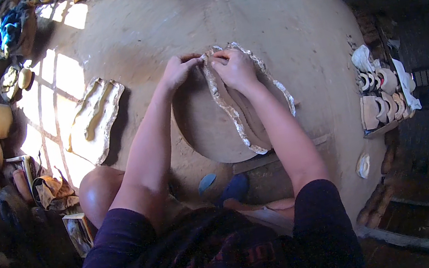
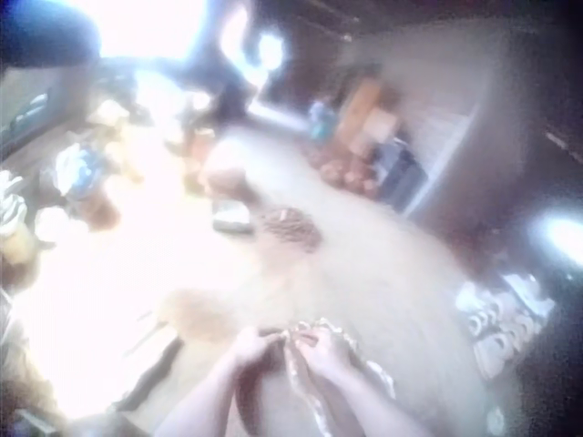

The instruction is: The person rolls strips of clay between their palms and applies them into the grooves of a large clay piece, smoothing them by hand.

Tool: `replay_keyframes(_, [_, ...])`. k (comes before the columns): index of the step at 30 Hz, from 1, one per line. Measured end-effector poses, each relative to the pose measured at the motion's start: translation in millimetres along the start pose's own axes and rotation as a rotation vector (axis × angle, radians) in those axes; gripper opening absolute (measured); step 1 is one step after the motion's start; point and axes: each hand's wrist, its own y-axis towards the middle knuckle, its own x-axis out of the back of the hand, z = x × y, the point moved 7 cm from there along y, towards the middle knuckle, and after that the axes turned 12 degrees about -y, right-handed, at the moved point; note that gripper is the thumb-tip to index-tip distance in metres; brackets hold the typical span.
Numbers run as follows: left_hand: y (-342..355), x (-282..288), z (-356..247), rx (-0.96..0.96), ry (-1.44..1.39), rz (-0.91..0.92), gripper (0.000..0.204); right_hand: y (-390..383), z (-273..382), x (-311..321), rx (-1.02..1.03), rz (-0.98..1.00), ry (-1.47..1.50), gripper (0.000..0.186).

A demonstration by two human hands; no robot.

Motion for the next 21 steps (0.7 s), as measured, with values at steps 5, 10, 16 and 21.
replay_keyframes(5, [-7,-13,-13,0.082,0.021,-0.045,0.05,7,-3,1,-0.104,0.073,-0.08,0.04])
replay_keyframes(10, [-9,-10,-14,0.011,0.056,-0.053,0.055,3,5,-9,-0.024,0.039,-0.081,0.036])
replay_keyframes(16, [-5,-13,-6,-0.024,0.075,-0.047,0.057,-17,9,-3,-0.01,-0.073,-0.146,0.031])
replay_keyframes(21, [-6,-12,-6,-0.055,0.075,-0.082,0.058,-21,-9,-17,-0.217,0.068,0.059,0.03])
